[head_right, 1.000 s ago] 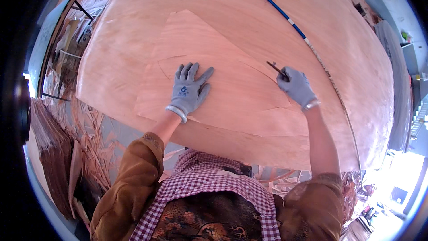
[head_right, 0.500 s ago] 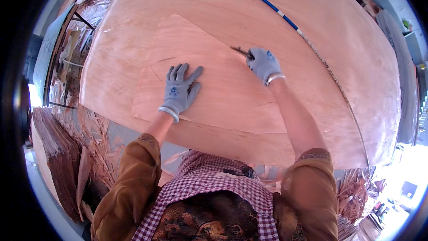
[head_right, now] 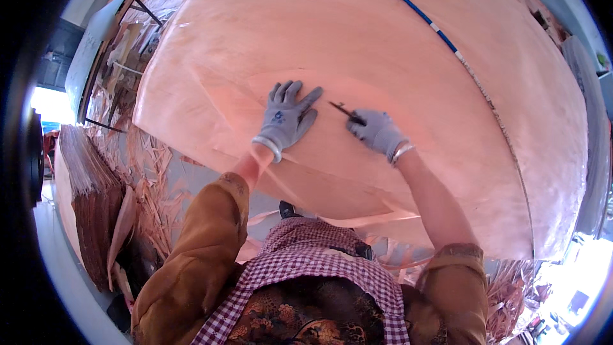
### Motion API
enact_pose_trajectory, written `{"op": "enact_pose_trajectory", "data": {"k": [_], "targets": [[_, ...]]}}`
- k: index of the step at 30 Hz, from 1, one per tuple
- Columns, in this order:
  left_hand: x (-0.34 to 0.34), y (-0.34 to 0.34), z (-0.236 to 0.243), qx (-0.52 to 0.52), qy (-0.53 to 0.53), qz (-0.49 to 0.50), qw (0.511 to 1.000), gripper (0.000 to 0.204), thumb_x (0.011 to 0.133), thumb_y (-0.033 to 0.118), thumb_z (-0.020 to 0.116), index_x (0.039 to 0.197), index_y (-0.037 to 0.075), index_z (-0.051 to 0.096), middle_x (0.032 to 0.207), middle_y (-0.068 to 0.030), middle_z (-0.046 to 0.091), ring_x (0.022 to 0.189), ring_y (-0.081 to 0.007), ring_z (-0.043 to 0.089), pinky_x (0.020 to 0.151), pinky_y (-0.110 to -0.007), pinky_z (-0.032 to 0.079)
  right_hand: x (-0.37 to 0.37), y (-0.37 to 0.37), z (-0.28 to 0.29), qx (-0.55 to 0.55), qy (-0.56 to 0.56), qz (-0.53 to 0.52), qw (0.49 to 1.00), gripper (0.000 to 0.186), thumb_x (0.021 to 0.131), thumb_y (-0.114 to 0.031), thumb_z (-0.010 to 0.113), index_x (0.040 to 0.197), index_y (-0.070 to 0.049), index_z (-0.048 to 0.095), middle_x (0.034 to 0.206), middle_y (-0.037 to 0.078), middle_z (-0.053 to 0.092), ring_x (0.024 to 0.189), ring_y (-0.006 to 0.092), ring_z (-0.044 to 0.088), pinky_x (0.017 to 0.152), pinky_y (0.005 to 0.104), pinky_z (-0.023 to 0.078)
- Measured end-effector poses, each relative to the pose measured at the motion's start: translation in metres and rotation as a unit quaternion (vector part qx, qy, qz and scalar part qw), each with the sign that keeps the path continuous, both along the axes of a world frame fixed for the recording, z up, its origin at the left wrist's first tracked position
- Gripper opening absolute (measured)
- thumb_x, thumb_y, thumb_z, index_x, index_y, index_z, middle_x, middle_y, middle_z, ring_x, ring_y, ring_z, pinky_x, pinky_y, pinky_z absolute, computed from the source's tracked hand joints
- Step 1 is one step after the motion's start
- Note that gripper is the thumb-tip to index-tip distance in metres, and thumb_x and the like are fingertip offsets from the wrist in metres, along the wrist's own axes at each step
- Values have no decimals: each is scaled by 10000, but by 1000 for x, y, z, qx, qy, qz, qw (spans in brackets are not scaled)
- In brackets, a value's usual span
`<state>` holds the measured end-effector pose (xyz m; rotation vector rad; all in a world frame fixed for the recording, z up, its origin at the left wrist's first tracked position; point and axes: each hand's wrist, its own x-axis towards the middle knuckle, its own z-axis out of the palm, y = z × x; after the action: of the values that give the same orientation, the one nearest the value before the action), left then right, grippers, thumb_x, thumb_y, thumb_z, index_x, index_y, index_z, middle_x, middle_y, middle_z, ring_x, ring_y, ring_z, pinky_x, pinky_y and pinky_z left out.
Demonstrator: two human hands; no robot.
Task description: The person cuts a large sheet of wood veneer using a utility knife, uses a measuring tape to mark segments, and stacks the cut pieces on top of each other.
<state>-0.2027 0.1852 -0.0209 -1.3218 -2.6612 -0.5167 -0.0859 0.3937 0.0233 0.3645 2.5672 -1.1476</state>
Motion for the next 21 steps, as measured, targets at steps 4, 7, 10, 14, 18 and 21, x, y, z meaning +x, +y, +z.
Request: {"op": "enact_pose_trajectory", "data": {"k": [4,7,10,14,18,21], "targets": [[6,-32,15,123,-58,82,987,550,866,252,564,1371,113,396,1355,-230,381,1279,-390,321,1078,-464,227,-1,-13,-23,63,37,-27,997,197,787,-256,608,867,-76,613,802,136,639,756,270,622,692,340,472],[12,-110,31,185,40,157,969,584,884,190,572,1376,-20,336,1424,-216,319,1343,-350,270,1079,-423,246,-6,-11,-27,64,15,-35,997,165,754,-212,625,847,-77,608,796,117,647,729,246,612,677,340,466],[44,-257,-9,302,-57,286,908,673,826,229,629,1375,-20,331,1402,-178,346,1293,-292,332,1078,-391,252,4,1,-24,83,-1,-62,995,154,747,-195,632,843,-77,609,789,112,647,715,231,609,665,346,465],[168,-501,-105,56,-210,513,830,628,827,225,625,1344,-24,367,1362,-165,387,1249,-280,370,1054,-385,281,-9,-20,-21,77,-23,-92,992,185,741,-201,627,865,-64,611,808,142,646,741,265,618,664,368,467],[307,-635,-166,-145,-444,502,727,585,829,221,620,1312,-28,404,1321,-151,428,1206,-268,408,1029,-378,309,-12,-25,-39,281,2,-74,957,204,767,-201,563,883,-36,592,844,209,620,767,337,606,652,412,460],[345,-659,-186,-149,-558,445,685,554,830,218,617,1288,-31,431,1291,-141,459,1173,-259,436,1011,-373,331,13,-7,-57,294,52,-112,948,206,817,-251,528,833,-52,577,725,197,602,674,362,584,605,443,442]]}}
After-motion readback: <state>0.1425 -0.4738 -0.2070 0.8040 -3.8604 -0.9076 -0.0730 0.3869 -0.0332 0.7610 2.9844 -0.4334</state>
